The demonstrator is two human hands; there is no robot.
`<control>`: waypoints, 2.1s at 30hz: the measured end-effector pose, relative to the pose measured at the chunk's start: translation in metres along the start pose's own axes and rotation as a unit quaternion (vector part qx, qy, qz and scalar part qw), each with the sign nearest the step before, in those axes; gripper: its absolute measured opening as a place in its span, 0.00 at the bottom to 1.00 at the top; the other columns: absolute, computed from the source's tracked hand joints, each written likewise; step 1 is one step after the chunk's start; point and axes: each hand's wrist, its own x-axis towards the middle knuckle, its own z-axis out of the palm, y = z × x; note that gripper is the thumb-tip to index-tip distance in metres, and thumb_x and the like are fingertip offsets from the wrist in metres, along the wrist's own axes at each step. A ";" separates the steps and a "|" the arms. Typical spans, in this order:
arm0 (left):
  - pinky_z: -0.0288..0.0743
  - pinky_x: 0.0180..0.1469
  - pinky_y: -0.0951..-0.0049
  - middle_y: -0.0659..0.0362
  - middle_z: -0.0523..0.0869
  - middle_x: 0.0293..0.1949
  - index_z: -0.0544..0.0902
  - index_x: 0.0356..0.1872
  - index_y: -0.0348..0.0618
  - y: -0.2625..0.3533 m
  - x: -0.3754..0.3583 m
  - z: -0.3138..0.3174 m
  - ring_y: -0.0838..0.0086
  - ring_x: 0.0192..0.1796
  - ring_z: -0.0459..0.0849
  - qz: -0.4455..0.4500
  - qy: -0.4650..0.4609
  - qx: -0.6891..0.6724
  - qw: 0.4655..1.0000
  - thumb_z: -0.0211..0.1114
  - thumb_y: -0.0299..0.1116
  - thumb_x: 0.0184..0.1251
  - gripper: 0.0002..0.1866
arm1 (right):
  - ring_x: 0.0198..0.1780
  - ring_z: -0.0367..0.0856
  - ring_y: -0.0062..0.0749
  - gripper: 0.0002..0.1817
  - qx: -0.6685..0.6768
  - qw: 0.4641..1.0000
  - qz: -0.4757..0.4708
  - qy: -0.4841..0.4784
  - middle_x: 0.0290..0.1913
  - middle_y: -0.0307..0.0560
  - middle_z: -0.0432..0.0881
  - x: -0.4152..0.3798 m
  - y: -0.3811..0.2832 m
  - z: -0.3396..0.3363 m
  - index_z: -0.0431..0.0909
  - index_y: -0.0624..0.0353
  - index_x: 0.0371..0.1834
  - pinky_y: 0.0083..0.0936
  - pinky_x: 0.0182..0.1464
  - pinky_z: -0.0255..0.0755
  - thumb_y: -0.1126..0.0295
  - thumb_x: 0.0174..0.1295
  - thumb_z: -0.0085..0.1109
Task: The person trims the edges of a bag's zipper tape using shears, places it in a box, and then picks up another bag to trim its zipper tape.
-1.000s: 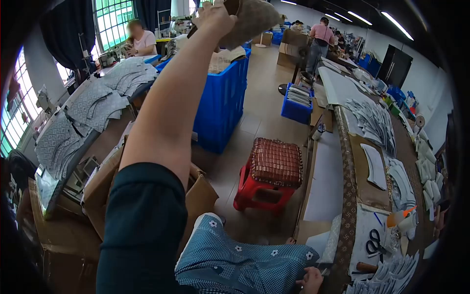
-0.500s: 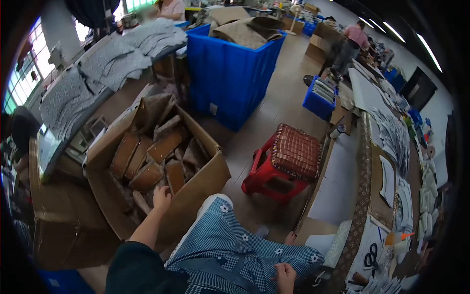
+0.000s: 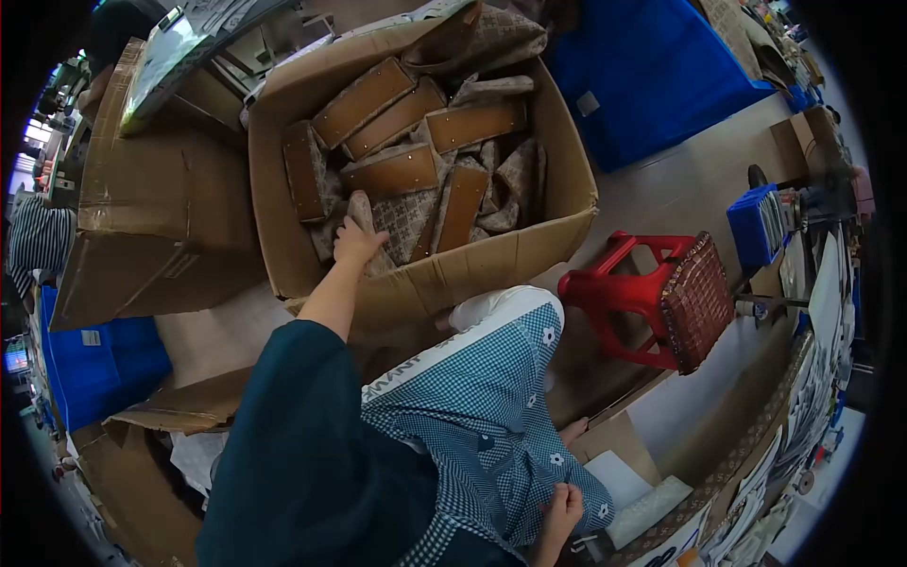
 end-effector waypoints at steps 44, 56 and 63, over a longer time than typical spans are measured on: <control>0.76 0.56 0.59 0.55 0.76 0.62 0.64 0.73 0.41 0.143 -0.302 -0.025 0.65 0.61 0.77 0.410 -0.498 -0.332 0.688 0.63 0.36 0.72 0.31 | 0.40 0.81 0.20 0.20 0.350 0.906 -0.229 0.060 0.40 0.40 0.85 -0.028 -0.048 -0.125 0.81 0.69 0.52 0.20 0.45 0.77 0.73 0.59 0.73; 0.75 0.57 0.69 0.53 0.84 0.49 0.81 0.51 0.37 0.172 -0.457 -0.081 0.65 0.54 0.83 0.721 -0.422 -0.225 0.501 0.69 0.27 0.62 0.15 | 0.36 0.80 0.15 0.16 0.274 0.920 -0.174 0.219 0.37 0.39 0.86 -0.094 -0.015 -0.048 0.82 0.68 0.48 0.17 0.40 0.77 0.77 0.56 0.72; 0.76 0.48 0.77 0.61 0.83 0.43 0.81 0.51 0.35 0.168 -0.485 -0.076 0.79 0.45 0.81 0.638 -0.544 -0.183 0.513 0.67 0.30 0.68 0.14 | 0.38 0.81 0.20 0.15 0.219 0.902 -0.260 0.267 0.38 0.42 0.84 -0.092 -0.018 -0.045 0.82 0.69 0.48 0.17 0.42 0.76 0.75 0.59 0.70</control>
